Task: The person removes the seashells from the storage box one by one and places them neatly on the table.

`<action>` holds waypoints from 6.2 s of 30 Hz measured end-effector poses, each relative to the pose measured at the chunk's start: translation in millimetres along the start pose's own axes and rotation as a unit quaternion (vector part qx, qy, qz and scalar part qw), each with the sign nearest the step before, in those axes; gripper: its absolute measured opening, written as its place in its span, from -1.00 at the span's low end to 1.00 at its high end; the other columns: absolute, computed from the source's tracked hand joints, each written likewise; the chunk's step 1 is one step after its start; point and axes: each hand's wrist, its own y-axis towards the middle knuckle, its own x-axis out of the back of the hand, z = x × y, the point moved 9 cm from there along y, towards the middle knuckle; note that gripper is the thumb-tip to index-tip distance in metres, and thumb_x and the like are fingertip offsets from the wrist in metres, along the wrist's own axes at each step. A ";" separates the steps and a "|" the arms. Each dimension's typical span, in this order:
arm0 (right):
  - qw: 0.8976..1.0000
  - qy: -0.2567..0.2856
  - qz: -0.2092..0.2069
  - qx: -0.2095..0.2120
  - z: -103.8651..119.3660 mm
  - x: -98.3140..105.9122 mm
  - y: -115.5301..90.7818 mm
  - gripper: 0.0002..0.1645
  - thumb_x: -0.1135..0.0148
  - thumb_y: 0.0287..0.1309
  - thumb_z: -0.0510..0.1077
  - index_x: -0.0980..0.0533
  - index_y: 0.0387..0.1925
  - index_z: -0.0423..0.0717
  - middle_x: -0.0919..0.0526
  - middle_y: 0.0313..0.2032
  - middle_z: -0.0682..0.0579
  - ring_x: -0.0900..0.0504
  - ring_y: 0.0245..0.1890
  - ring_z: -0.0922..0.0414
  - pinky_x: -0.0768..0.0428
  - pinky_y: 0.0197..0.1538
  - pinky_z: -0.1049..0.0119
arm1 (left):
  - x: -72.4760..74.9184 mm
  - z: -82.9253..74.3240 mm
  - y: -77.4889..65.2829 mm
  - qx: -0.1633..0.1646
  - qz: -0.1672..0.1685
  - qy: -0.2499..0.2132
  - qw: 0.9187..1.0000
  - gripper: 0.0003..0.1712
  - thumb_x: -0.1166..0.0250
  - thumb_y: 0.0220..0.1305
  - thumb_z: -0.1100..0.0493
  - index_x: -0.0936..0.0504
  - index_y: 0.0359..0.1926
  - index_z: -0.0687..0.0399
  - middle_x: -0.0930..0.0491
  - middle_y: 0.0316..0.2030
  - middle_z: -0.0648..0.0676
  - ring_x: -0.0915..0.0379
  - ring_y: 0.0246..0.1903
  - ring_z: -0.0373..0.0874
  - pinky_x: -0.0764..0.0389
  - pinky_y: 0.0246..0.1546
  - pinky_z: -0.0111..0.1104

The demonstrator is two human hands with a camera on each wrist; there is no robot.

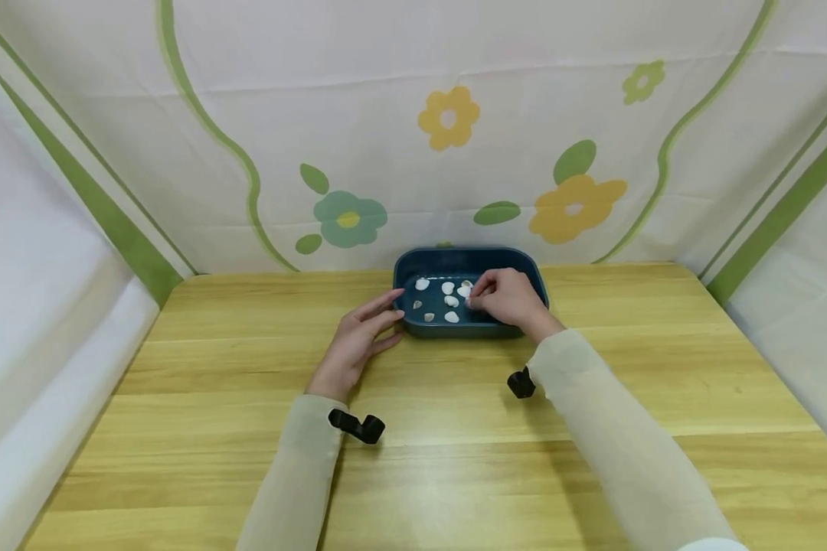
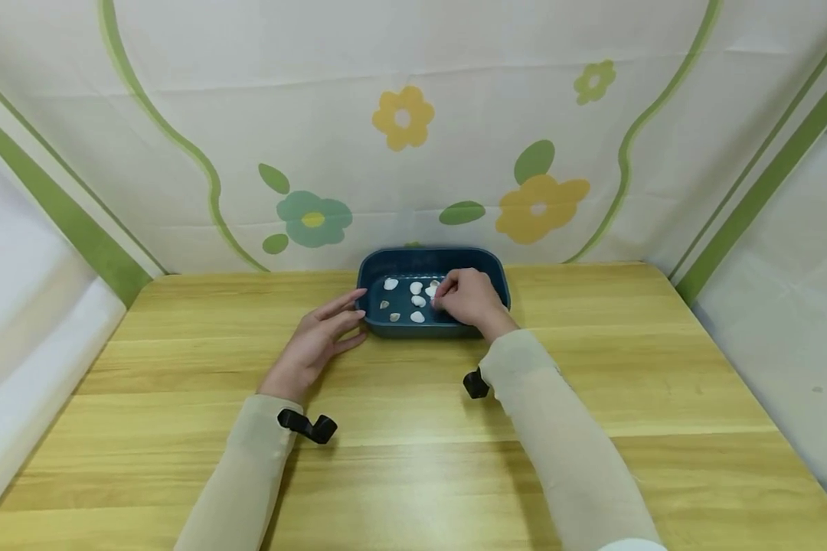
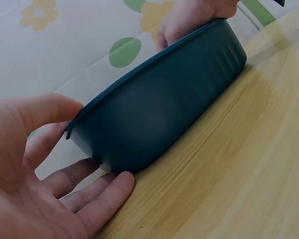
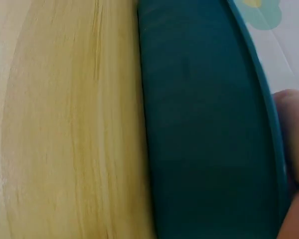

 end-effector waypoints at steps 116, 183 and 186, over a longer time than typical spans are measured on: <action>0.981 0.192 -0.019 0.029 34.9 17.8 -64.0 -0.69 -0.46 0.40 -0.01 -0.71 -0.06 -0.19 -0.78 -0.18 -0.10 -0.69 -0.37 0.01 -0.78 -0.23 0.29 | -1.8 0.1 1.3 -0.009 -0.017 0.012 1.000 -0.51 -0.37 0.51 0.15 -0.67 0.40 -0.18 -0.51 0.48 -0.11 -0.58 0.29 -0.08 -0.74 0.27 -0.12; 0.990 0.057 0.020 -0.130 -9.6 -23.3 21.1 -0.74 -0.47 0.36 -0.11 -0.59 -0.07 -0.14 -0.73 -0.25 -0.04 -0.67 -0.52 0.24 -0.68 -0.32 0.40 | -0.7 -4.8 -8.8 -0.021 -0.013 0.006 1.000 -0.53 -0.38 0.51 0.15 -0.69 0.37 -0.21 -0.52 0.48 -0.07 -0.58 0.30 -0.06 -0.69 0.34 0.00; 0.990 0.054 0.021 -0.127 -9.5 -23.6 20.9 -0.74 -0.47 0.36 -0.11 -0.59 -0.08 -0.14 -0.73 -0.29 -0.02 -0.67 -0.51 0.23 -0.68 -0.32 0.39 | -0.5 -4.3 -8.8 -0.020 -0.013 0.006 1.000 -0.53 -0.38 0.50 0.15 -0.69 0.37 -0.21 -0.51 0.49 -0.06 -0.58 0.29 -0.06 -0.69 0.34 -0.01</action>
